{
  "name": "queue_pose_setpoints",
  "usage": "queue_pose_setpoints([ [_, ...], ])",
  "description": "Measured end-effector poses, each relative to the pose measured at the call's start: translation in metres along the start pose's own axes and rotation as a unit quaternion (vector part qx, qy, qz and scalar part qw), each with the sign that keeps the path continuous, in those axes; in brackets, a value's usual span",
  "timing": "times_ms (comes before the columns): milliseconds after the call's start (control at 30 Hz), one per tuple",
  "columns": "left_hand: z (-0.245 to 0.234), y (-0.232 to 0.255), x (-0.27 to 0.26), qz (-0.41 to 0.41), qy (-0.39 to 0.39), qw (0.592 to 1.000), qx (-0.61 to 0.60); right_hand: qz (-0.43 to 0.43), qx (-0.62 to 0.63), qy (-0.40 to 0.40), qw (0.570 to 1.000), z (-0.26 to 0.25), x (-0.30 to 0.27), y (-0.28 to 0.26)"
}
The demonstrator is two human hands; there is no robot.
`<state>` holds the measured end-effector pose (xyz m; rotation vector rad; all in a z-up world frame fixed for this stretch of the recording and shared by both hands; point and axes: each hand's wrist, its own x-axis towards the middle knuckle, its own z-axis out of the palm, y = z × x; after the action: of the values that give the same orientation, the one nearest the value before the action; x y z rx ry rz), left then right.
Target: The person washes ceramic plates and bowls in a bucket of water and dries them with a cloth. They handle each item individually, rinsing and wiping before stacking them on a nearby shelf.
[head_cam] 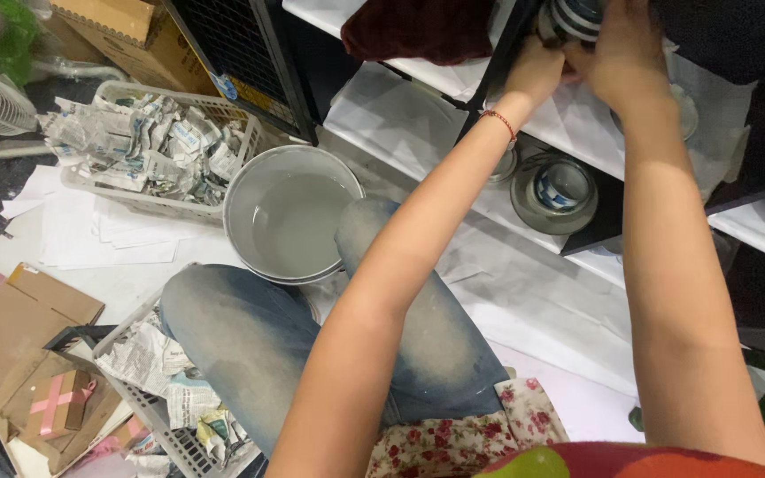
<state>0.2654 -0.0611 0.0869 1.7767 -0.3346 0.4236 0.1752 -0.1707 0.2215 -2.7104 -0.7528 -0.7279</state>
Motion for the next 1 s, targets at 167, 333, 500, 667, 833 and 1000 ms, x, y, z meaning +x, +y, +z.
queue_pose_setpoints([
  [167,0.001,0.009,0.002,-0.220,-0.022,0.951,-0.217,0.066,0.072,-0.039,0.995,0.016,0.009,0.017],
  [333,0.005,0.015,-0.008,-0.178,0.066,0.928,-0.320,0.056,0.080,-0.030,0.995,0.010,0.004,0.013],
  [500,0.023,0.016,-0.013,-0.147,0.163,0.975,-0.019,0.057,0.093,0.015,0.994,-0.001,-0.008,0.011],
  [667,0.028,0.032,-0.021,-0.195,0.116,0.974,-0.007,0.006,0.135,0.053,0.989,-0.013,-0.018,0.010],
  [833,0.006,0.069,-0.032,-0.238,0.048,0.970,0.023,-0.067,0.153,0.115,0.979,-0.022,-0.026,0.005],
  [1000,-0.018,0.103,-0.053,-0.234,0.098,0.966,-0.046,-0.015,0.216,0.077,0.973,-0.018,-0.024,-0.004],
])
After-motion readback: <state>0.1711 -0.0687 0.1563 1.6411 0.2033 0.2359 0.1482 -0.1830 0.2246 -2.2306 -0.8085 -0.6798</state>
